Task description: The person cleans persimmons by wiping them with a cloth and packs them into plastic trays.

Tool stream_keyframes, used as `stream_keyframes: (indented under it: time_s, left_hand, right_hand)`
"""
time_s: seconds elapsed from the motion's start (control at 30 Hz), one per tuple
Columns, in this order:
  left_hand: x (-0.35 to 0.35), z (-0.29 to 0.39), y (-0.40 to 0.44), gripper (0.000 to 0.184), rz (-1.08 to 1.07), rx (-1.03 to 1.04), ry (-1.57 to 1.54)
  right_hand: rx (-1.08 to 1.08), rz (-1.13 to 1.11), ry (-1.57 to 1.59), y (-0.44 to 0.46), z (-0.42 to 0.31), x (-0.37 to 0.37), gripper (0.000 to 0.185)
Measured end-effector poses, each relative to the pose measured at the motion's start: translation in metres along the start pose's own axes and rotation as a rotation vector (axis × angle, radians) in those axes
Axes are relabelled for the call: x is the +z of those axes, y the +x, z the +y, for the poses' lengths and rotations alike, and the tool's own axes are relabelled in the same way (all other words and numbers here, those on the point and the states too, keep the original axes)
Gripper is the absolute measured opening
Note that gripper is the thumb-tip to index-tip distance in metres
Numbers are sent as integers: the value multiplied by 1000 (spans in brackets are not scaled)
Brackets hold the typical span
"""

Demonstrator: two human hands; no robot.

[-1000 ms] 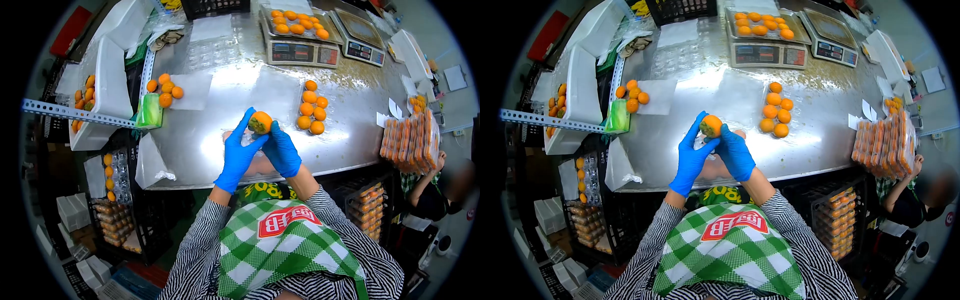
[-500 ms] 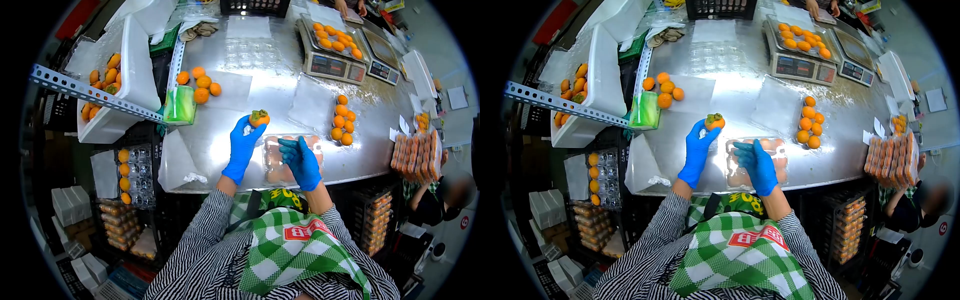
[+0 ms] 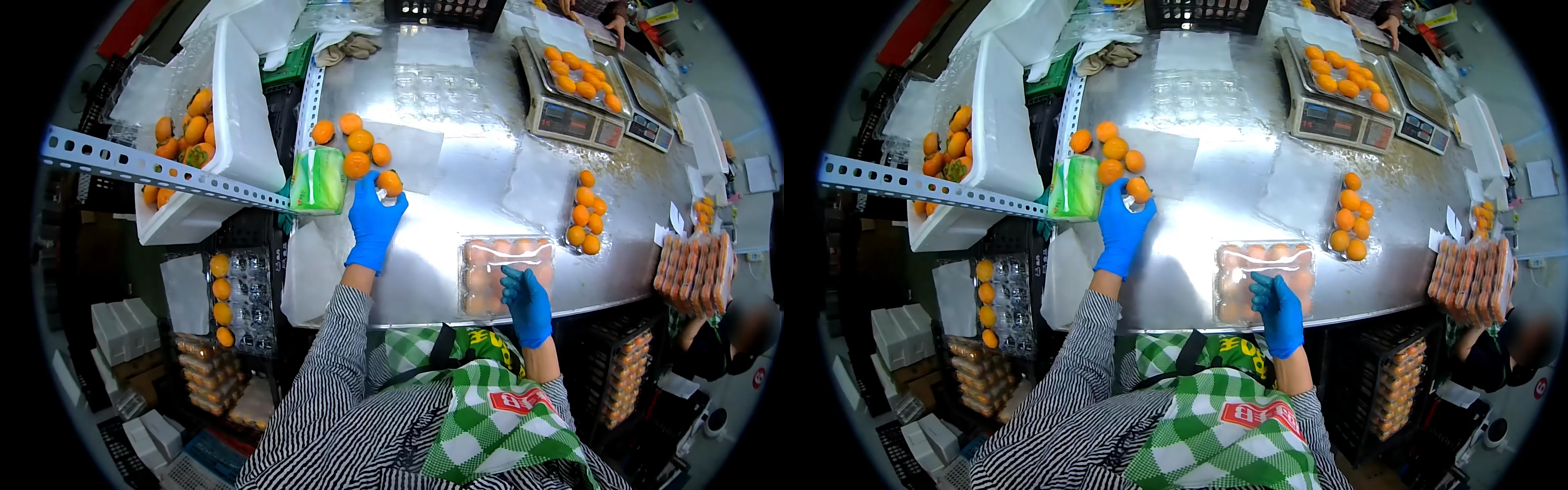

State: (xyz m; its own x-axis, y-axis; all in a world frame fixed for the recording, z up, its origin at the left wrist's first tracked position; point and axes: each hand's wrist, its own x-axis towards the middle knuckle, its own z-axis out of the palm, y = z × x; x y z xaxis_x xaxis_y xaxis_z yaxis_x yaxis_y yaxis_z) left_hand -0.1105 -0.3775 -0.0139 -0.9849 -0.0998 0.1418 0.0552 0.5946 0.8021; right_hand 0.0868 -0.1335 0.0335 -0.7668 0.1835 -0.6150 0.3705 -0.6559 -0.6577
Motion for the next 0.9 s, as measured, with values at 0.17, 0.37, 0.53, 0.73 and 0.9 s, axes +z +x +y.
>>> stream_keyframes:
  time_s: [0.17,0.37,0.53,0.73,0.9]
  left_hand:
    - [4,-16,13,57,1,69,87]
    - [17,-29,22,58,-57,70,245]
    - [26,-49,18,54,45,173,222]
    - [10,-43,-13,45,153,168,34]
    - [3,-31,-56,21,-22,-154,-285]
  right_hand:
    - [-5,34,-30,-3,0,1,39]
    - [-37,46,-76,-6,-3,0,37]
    - [-42,26,-138,-5,-3,-3,36]
    - [-72,14,-198,-1,-4,-11,34]
    - [-122,64,-219,-1,-12,-17,30]
